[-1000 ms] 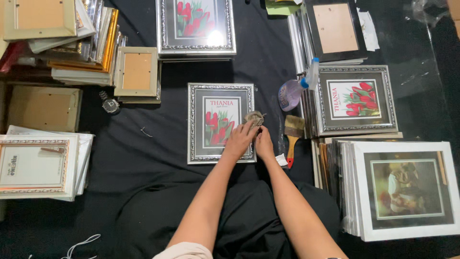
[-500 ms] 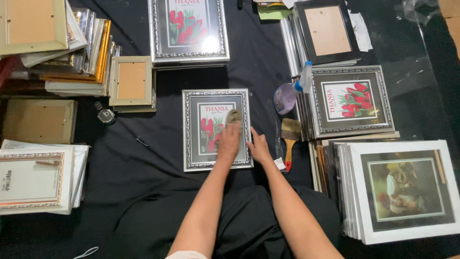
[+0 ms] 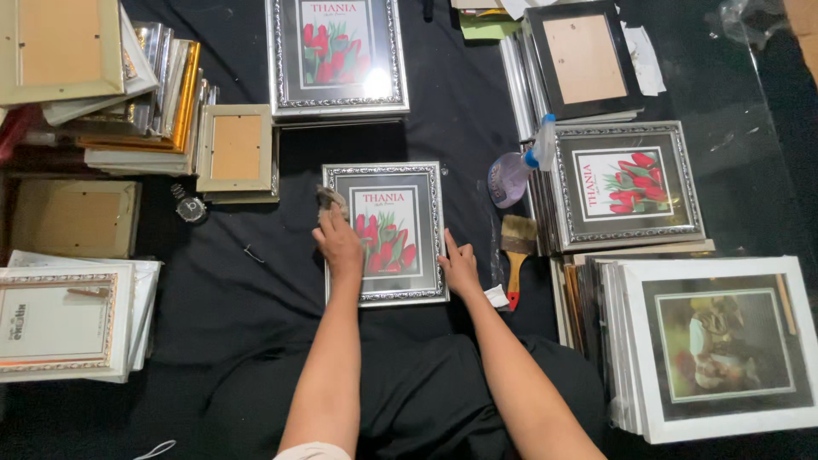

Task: The person wipes the glass and frame of a silver picture frame with a cloth, then flips it over to wipe the back. The person handles the frame one at a time, cleaning both sides before setting it aside.

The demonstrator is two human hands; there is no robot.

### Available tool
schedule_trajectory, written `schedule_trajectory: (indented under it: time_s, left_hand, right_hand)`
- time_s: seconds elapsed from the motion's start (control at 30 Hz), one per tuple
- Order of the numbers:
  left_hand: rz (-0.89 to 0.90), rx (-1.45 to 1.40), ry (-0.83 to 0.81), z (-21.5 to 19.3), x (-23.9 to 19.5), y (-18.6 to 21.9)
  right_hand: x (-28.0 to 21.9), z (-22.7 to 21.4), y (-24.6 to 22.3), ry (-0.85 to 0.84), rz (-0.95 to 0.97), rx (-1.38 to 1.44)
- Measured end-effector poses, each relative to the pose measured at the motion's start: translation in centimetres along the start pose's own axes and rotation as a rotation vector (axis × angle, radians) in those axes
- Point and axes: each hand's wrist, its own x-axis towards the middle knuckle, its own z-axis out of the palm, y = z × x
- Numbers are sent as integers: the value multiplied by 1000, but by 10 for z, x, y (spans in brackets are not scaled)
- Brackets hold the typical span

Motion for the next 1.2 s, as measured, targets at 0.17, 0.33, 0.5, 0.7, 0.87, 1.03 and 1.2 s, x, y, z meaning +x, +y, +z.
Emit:
schedule_trajectory:
  time_s: [0.17,0.33,0.5,0.7,0.87,1.03,1.2]
  left_hand:
    - [51,-325,-170,6,-5,123]
    - [395,-349,-178,21,-9,150]
    - [300,-86,-56,17,28,49]
    - [-33,42,-58,15,38,-17]
    - [93,-268,-36,33,27,94]
    - [381,-271,-17,53,20,140]
    - [352,-30,-140,50,63,53]
  right_hand:
    - [0,3,-1,-8,14,-66]
    - [20,28,25,-2,58,-129]
    - [1,3,3,-43,20,-57]
    - [6,10,6,-43,47,-70]
    - [-2,3,-4,-46,55,-76]
    - [10,15,8,-49,41,-62]
    - [3,3,1,-87,48,-40]
